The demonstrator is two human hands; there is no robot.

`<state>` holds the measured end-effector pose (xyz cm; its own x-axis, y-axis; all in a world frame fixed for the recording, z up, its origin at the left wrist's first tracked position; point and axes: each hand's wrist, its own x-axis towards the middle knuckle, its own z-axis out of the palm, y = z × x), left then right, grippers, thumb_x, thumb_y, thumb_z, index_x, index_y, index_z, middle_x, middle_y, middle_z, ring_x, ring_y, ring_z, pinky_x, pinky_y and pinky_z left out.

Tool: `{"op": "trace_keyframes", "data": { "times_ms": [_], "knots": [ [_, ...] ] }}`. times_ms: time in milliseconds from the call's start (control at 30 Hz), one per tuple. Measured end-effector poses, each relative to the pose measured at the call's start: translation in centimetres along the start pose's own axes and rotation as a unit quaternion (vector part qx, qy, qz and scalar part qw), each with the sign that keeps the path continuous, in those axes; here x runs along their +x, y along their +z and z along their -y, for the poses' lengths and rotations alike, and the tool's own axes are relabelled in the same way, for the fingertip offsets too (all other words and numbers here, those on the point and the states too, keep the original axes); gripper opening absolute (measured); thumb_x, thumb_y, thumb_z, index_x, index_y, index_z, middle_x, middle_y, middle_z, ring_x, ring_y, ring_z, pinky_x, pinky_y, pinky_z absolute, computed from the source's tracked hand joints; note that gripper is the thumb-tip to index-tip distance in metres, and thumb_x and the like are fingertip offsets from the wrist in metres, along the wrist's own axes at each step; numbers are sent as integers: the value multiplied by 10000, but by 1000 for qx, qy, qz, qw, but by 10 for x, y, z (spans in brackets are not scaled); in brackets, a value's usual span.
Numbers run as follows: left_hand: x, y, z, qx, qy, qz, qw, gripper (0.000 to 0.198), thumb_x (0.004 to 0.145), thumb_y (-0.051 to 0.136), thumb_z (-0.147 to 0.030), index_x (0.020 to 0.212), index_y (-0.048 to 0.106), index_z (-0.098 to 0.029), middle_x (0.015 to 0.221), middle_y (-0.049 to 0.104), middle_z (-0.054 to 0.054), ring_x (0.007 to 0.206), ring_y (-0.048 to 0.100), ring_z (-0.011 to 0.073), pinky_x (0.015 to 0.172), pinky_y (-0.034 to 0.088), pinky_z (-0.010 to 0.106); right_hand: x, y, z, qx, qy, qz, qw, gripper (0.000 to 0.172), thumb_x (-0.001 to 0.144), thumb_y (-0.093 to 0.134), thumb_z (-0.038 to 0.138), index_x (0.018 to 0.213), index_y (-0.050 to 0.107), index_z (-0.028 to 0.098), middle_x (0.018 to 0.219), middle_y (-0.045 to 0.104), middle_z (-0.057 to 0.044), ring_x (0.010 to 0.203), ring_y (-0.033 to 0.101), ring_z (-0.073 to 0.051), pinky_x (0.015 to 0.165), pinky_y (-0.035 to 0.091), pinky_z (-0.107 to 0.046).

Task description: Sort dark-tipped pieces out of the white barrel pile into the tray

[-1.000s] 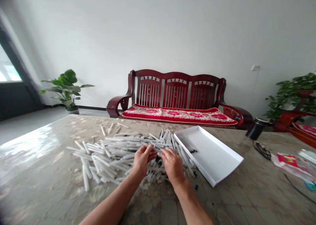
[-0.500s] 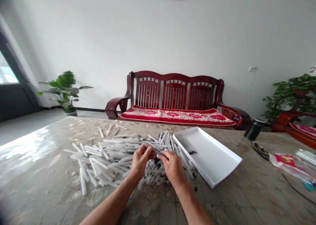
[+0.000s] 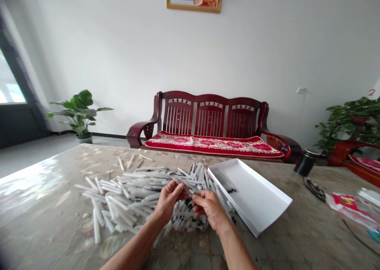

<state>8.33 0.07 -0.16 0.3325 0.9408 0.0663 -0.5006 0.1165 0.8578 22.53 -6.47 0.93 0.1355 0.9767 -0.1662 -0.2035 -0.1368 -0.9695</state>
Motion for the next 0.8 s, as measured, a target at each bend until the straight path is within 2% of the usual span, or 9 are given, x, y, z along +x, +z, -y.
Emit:
{"op": "trace_keyframes", "data": {
  "times_ms": [133,200,333,400,533,633,700,800],
  "knots": [
    [3,-1,0,-108,-22,-55,992,411,569,885,-425,785,662,-156,762,729,28,609,672,115,608,561,210,3,-4,6,78,16,14,997,439,772,664,594,848,669,162,729,726,-62,564,666,-141,496,503,-224],
    [4,-1,-1,-162,-27,-74,984,376,572,899,-365,791,670,-161,773,726,24,647,687,115,649,575,210,3,-5,7,95,7,11,995,439,796,634,593,918,673,172,783,741,-77,617,691,-164,522,514,-242],
    [-1,5,1,-206,-40,-76,975,344,567,911,-267,796,677,-162,750,719,16,689,699,125,679,575,207,4,3,0,38,-114,-3,993,408,709,782,436,1031,678,210,849,723,-19,646,654,-141,520,467,-214],
    [-6,10,3,-201,-50,-57,977,376,552,915,-283,813,675,-158,747,719,18,690,699,138,670,570,219,7,9,-8,14,-150,-16,988,408,720,772,435,1049,683,210,813,708,-4,614,614,-130,491,424,-209],
    [-13,17,10,-155,-65,-26,985,442,561,901,-334,903,684,-158,795,731,39,697,701,171,667,557,266,17,9,-15,29,-174,-104,979,376,747,708,507,970,681,206,700,681,-2,577,596,-153,453,388,-229],
    [-13,16,17,-82,-50,-27,995,495,523,907,-310,955,697,-189,848,731,28,676,688,161,621,533,252,20,-1,-4,40,-198,-171,964,376,759,657,540,943,651,213,858,726,-53,658,652,-195,439,406,-249],
    [-11,14,23,-16,-21,-10,1000,418,534,887,-339,879,707,-188,810,721,24,629,662,156,570,507,245,20,-11,10,55,-203,-204,956,392,745,647,549,942,628,211,940,737,-82,700,676,-215,434,414,-252],
    [-13,11,31,116,41,34,992,232,658,789,-354,780,703,-176,738,703,32,645,639,165,595,487,251,23,-29,32,55,-190,-256,946,453,686,667,567,932,617,190,838,738,-73,654,669,-198,423,396,-226]
  ]
}}
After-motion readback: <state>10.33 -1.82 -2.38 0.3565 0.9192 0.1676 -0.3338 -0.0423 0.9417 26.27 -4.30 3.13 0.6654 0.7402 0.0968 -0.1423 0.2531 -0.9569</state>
